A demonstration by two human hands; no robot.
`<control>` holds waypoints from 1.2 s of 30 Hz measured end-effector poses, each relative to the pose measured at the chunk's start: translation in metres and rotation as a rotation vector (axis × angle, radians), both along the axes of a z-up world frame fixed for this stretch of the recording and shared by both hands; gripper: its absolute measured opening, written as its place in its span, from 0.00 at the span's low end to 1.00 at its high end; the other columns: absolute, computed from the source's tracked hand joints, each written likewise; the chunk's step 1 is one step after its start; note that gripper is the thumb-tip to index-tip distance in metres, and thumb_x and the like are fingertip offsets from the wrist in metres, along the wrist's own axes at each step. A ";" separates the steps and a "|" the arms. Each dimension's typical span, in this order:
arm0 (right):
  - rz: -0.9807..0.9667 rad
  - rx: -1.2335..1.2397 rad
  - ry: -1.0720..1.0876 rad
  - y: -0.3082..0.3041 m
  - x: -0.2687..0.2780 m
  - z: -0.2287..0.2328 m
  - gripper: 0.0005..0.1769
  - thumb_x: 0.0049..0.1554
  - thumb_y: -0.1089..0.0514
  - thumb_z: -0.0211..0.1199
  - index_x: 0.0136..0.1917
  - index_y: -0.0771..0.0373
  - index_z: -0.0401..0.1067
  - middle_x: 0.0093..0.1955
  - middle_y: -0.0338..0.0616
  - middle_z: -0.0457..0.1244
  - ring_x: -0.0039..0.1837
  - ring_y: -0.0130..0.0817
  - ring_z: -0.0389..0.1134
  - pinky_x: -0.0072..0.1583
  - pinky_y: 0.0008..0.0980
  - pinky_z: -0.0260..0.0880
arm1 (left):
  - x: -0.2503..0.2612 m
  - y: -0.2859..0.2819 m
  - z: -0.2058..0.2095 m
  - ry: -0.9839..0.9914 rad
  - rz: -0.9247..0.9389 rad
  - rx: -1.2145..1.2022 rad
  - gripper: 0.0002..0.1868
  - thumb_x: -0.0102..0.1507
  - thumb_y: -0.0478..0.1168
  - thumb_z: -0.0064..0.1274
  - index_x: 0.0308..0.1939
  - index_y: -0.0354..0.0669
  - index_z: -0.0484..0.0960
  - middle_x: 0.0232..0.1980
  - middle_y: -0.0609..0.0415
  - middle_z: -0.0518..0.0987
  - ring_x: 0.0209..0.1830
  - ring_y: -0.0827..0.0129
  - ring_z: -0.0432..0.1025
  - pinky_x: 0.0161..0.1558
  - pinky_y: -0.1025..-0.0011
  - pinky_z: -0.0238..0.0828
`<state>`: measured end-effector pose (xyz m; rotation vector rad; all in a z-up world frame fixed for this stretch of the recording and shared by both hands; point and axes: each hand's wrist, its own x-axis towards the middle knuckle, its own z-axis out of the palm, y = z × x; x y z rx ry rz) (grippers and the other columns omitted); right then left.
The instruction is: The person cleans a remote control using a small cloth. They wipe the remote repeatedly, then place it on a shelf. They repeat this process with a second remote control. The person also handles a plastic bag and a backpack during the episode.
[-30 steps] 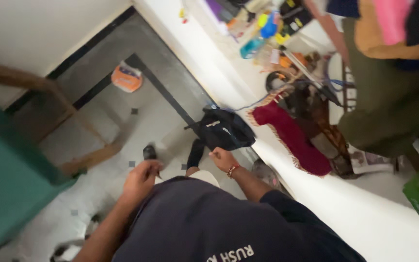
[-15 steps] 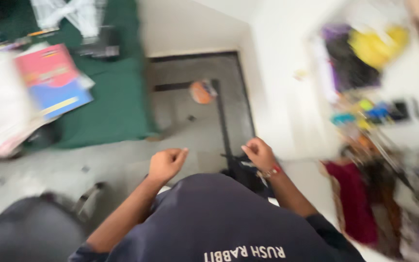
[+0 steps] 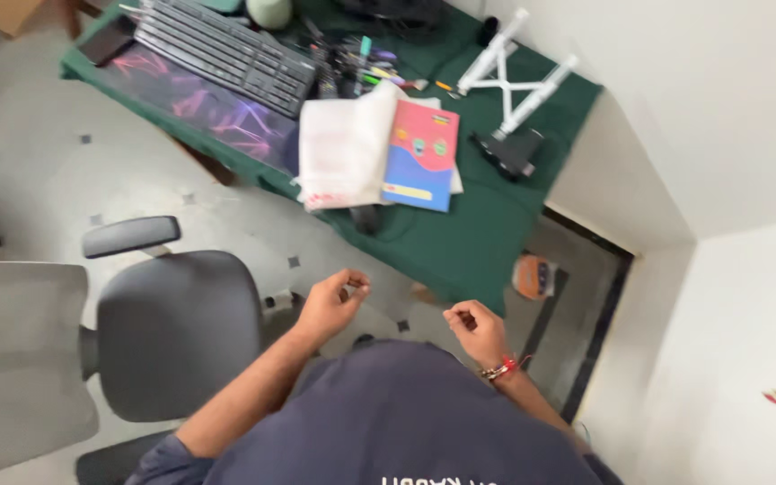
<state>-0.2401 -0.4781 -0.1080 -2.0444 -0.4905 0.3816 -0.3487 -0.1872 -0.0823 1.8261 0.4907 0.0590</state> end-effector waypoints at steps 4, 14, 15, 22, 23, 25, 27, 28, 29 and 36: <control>0.086 0.018 -0.050 0.048 0.033 -0.001 0.04 0.59 0.61 0.66 0.47 0.64 0.78 0.41 0.39 0.70 0.41 0.26 0.72 0.44 0.25 0.72 | 0.008 0.034 -0.010 0.090 0.126 -0.050 0.11 0.67 0.45 0.54 0.47 0.42 0.82 0.23 0.52 0.78 0.22 0.72 0.70 0.28 0.71 0.67; 0.310 0.064 0.004 0.155 0.121 -0.028 0.07 0.58 0.60 0.66 0.50 0.64 0.76 0.45 0.39 0.70 0.45 0.26 0.74 0.48 0.26 0.74 | 0.057 0.107 -0.015 0.122 0.214 -0.051 0.12 0.67 0.45 0.52 0.47 0.42 0.82 0.29 0.53 0.79 0.28 0.70 0.75 0.35 0.68 0.71; 0.327 0.050 -0.017 0.165 0.130 -0.029 0.07 0.58 0.59 0.66 0.49 0.63 0.77 0.45 0.40 0.70 0.44 0.28 0.74 0.47 0.27 0.74 | 0.062 0.115 -0.018 0.083 0.219 -0.093 0.12 0.67 0.44 0.51 0.48 0.42 0.81 0.31 0.54 0.81 0.30 0.71 0.76 0.36 0.69 0.73; 0.498 -0.099 -0.117 0.259 0.176 -0.030 0.11 0.56 0.56 0.68 0.52 0.62 0.76 0.47 0.44 0.69 0.46 0.35 0.74 0.50 0.33 0.74 | 0.079 0.169 -0.043 0.024 0.242 -0.109 0.12 0.65 0.40 0.51 0.50 0.40 0.81 0.34 0.53 0.82 0.34 0.68 0.77 0.40 0.68 0.74; 0.508 -0.126 -0.107 0.272 0.180 -0.033 0.13 0.56 0.56 0.68 0.53 0.61 0.76 0.49 0.45 0.69 0.48 0.37 0.74 0.51 0.34 0.74 | 0.079 0.181 -0.047 0.017 0.216 -0.112 0.12 0.65 0.40 0.51 0.50 0.41 0.81 0.34 0.52 0.82 0.35 0.68 0.77 0.41 0.68 0.74; 0.556 -0.175 -0.285 0.301 0.187 -0.045 0.19 0.53 0.53 0.71 0.56 0.61 0.75 0.54 0.48 0.66 0.54 0.43 0.70 0.56 0.39 0.72 | 0.078 0.210 -0.060 0.010 0.172 -0.120 0.12 0.65 0.40 0.51 0.50 0.41 0.81 0.35 0.51 0.82 0.36 0.67 0.77 0.43 0.68 0.74; 0.568 -0.238 -0.387 0.329 0.184 -0.055 0.27 0.49 0.50 0.74 0.59 0.61 0.73 0.58 0.51 0.64 0.59 0.49 0.67 0.59 0.44 0.69 | 0.077 0.242 -0.066 0.009 0.144 -0.141 0.12 0.66 0.42 0.51 0.49 0.41 0.81 0.37 0.51 0.82 0.37 0.66 0.78 0.43 0.67 0.74; 0.564 -0.277 -0.413 0.341 0.183 -0.058 0.31 0.47 0.49 0.75 0.61 0.61 0.73 0.60 0.52 0.63 0.61 0.52 0.65 0.61 0.46 0.67 | 0.076 0.262 -0.069 0.010 0.131 -0.104 0.12 0.66 0.42 0.51 0.49 0.41 0.81 0.38 0.50 0.83 0.38 0.65 0.78 0.44 0.66 0.74; 0.559 -0.316 -0.441 0.354 0.181 -0.063 0.35 0.45 0.48 0.76 0.62 0.61 0.72 0.61 0.54 0.63 0.63 0.54 0.64 0.62 0.48 0.66 | 0.075 0.285 -0.072 0.012 0.118 -0.067 0.12 0.66 0.42 0.52 0.49 0.41 0.81 0.39 0.50 0.83 0.39 0.63 0.78 0.44 0.65 0.75; 0.551 -0.608 -0.481 0.381 0.177 -0.091 0.33 0.43 0.43 0.74 0.60 0.56 0.76 0.58 0.48 0.65 0.61 0.51 0.65 0.63 0.47 0.66 | 0.088 0.375 -0.087 -0.013 0.011 0.024 0.12 0.65 0.42 0.51 0.49 0.43 0.82 0.47 0.48 0.85 0.47 0.57 0.80 0.50 0.63 0.75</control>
